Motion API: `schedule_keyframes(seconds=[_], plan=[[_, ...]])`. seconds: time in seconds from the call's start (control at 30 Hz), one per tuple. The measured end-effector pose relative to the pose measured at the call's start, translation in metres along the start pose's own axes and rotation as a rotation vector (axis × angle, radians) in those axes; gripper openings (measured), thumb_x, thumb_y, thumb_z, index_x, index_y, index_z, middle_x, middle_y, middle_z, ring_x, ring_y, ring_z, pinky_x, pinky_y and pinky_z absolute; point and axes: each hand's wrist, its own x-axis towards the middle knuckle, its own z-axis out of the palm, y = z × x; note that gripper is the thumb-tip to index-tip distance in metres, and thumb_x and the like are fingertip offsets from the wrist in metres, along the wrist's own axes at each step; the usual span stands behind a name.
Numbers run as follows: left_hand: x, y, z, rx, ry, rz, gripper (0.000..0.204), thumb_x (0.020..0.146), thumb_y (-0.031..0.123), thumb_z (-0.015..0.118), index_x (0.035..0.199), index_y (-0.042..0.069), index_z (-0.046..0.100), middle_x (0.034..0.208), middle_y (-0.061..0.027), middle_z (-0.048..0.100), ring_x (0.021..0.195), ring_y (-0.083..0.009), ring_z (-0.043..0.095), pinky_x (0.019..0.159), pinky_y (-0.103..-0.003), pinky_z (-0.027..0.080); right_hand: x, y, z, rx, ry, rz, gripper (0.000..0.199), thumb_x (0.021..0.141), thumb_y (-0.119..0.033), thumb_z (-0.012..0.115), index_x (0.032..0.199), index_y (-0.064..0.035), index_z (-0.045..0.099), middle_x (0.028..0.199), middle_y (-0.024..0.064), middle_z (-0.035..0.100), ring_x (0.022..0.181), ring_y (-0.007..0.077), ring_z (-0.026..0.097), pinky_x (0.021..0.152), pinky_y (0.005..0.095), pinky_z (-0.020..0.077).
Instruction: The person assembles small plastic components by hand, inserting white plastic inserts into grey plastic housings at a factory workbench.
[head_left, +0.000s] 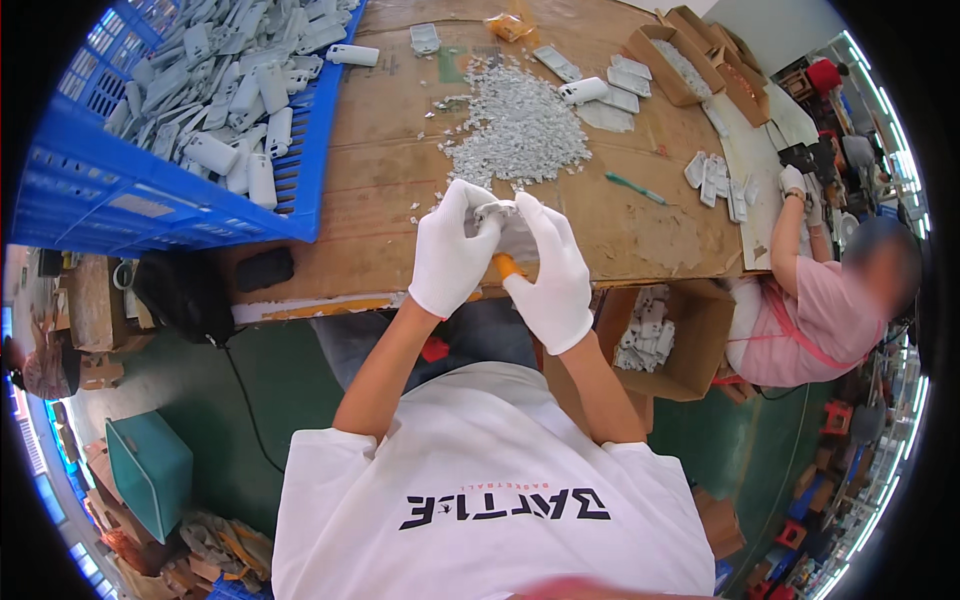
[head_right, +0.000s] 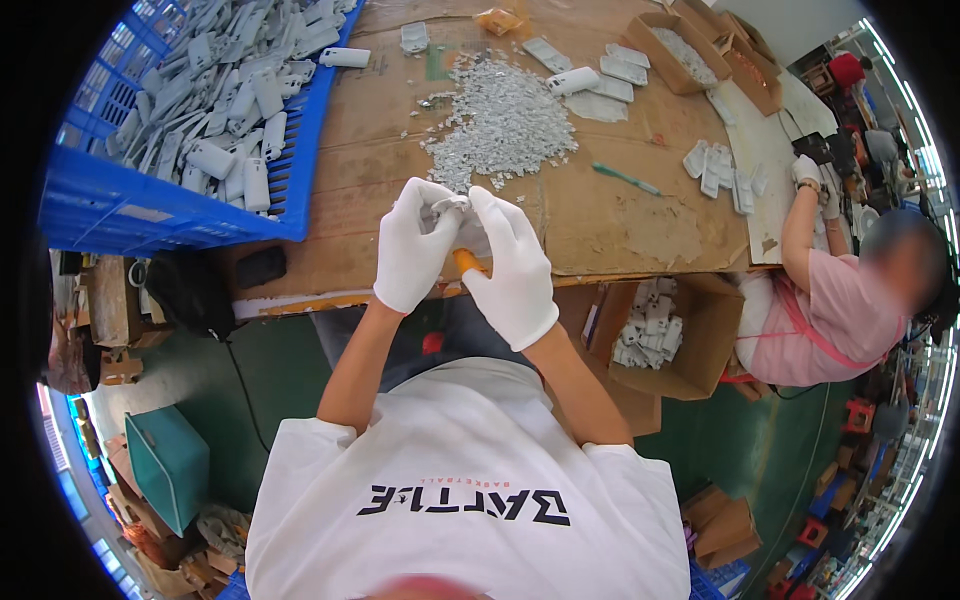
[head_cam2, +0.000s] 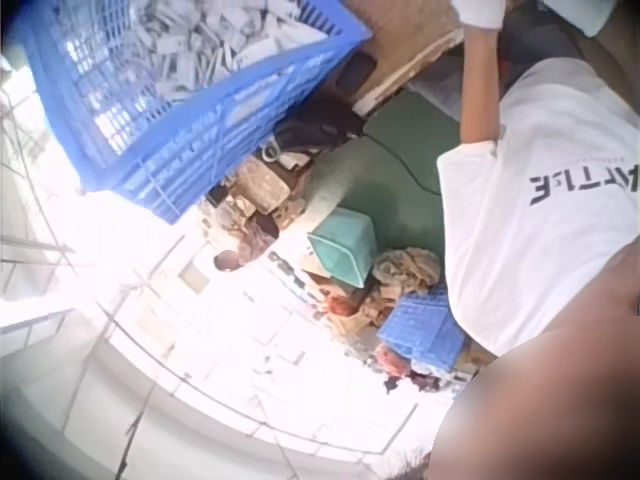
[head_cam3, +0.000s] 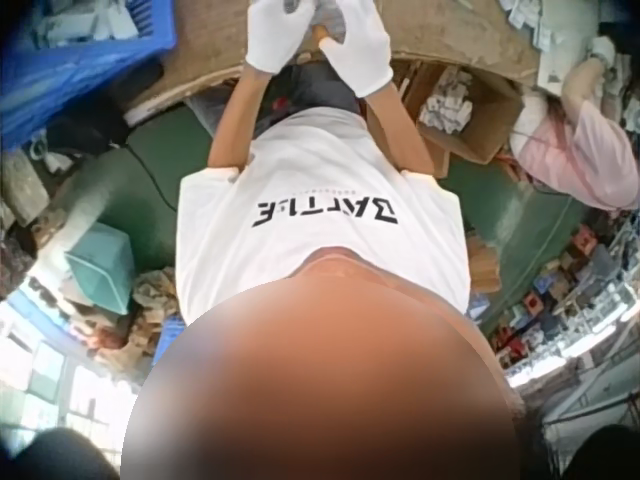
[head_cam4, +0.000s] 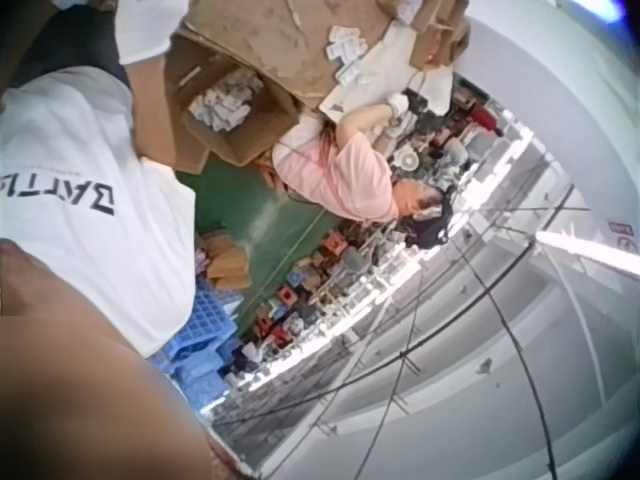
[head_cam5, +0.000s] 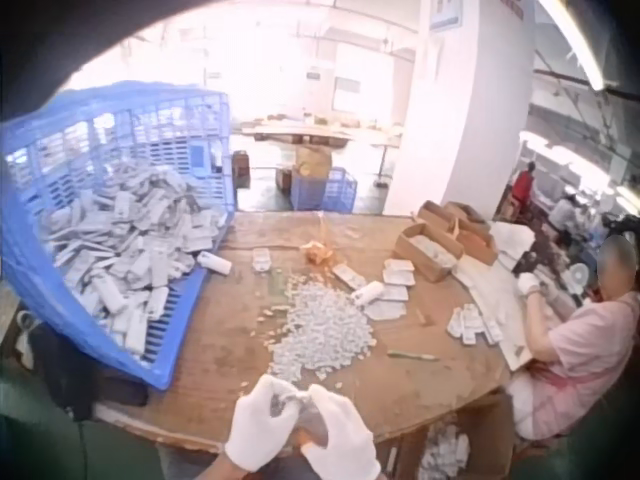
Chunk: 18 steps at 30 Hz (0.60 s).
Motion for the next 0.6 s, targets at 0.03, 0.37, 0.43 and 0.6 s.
schedule_keyframes(seconds=[0.03, 0.37, 0.43, 0.6], plan=[[0.0, 0.001, 0.001, -0.034, -0.026, 0.018, 0.007, 0.09, 0.001, 0.064, 0.095, 0.0, 0.059, 0.086, -0.0066, 0.069, 0.077, -0.0094, 0.065, 0.07, -0.027, 0.052, 0.0, 0.001, 0.001, -0.074, 0.04, -0.018, 0.07, 0.073, 0.006, 0.071, 0.139, -0.0063, 0.051, 0.122, 0.0141, 0.06, 0.109, 0.0318, 0.062, 0.089, 0.0365, 0.0538], [0.02, -0.01, 0.018, -0.212, -0.129, -0.02, 0.021, 0.086, -0.007, 0.065, 0.104, 0.003, 0.059, 0.092, -0.0079, 0.071, 0.083, -0.014, 0.071, 0.072, -0.026, 0.055, 0.012, 0.036, 0.008, 0.089, -0.04, 0.211, 0.068, 0.077, 0.005, 0.07, 0.14, -0.0048, 0.048, 0.118, 0.0166, 0.061, 0.104, 0.0332, 0.063, 0.088, 0.0391, 0.0529], [0.025, -0.017, 0.021, -0.225, -0.176, -0.023, 0.027, 0.085, -0.007, 0.065, 0.11, 0.002, 0.059, 0.098, -0.0092, 0.071, 0.086, -0.0139, 0.071, 0.076, -0.027, 0.055, 0.014, 0.046, 0.012, 0.106, -0.036, 0.217, 0.062, 0.079, 0.006, 0.067, 0.138, -0.004, 0.05, 0.118, 0.0158, 0.062, 0.096, 0.0301, 0.065, 0.082, 0.0373, 0.0544], [0.06, -0.018, 0.012, -0.275, -0.185, -0.165, 0.035, 0.084, -0.002, 0.061, 0.118, 0.003, 0.059, 0.11, -0.0066, 0.065, 0.1, -0.0161, 0.066, 0.087, -0.029, 0.052, 0.035, 0.072, -0.009, 0.546, 0.02, 0.543, 0.034, 0.092, 0.004, 0.052, 0.125, -0.0011, 0.056, 0.115, 0.0092, 0.067, 0.062, 0.0115, 0.065, 0.051, 0.0233, 0.0513]])
